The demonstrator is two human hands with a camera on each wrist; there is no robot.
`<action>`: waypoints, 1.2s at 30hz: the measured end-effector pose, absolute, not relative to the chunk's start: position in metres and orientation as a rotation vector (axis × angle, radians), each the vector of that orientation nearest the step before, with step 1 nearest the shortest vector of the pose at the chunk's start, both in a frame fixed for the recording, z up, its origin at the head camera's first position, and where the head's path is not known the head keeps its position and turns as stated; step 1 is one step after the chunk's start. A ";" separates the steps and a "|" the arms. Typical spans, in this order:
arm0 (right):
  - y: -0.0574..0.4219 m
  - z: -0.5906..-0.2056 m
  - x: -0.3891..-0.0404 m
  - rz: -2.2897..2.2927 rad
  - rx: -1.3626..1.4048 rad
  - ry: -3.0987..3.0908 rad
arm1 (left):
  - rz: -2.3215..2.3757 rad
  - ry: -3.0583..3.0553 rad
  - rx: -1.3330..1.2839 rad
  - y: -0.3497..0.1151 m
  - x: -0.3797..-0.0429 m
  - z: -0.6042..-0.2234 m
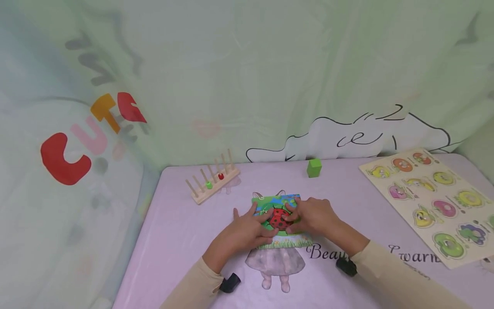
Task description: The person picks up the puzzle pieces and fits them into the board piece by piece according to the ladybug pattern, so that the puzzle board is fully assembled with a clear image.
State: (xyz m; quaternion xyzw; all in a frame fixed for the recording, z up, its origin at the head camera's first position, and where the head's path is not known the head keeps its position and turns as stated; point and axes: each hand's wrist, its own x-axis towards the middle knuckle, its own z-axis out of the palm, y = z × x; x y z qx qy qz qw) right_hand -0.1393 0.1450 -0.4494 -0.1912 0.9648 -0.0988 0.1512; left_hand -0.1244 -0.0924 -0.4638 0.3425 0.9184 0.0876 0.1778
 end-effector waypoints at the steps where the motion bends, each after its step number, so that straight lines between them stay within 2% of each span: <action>1: 0.146 -0.449 -0.139 -0.283 -0.564 2.766 | 0.260 2.589 0.976 -0.094 -0.124 -0.465; 13: 0.143 -0.452 -0.138 -0.181 -0.613 2.808 | 0.108 2.651 1.086 -0.095 -0.116 -0.460; 22: 0.144 -0.454 -0.136 -0.224 -0.602 2.842 | 0.289 2.552 0.978 -0.100 -0.122 -0.460; 36: 0.150 -0.452 -0.133 -0.235 -0.656 2.825 | 0.232 2.743 0.944 -0.087 -0.122 -0.470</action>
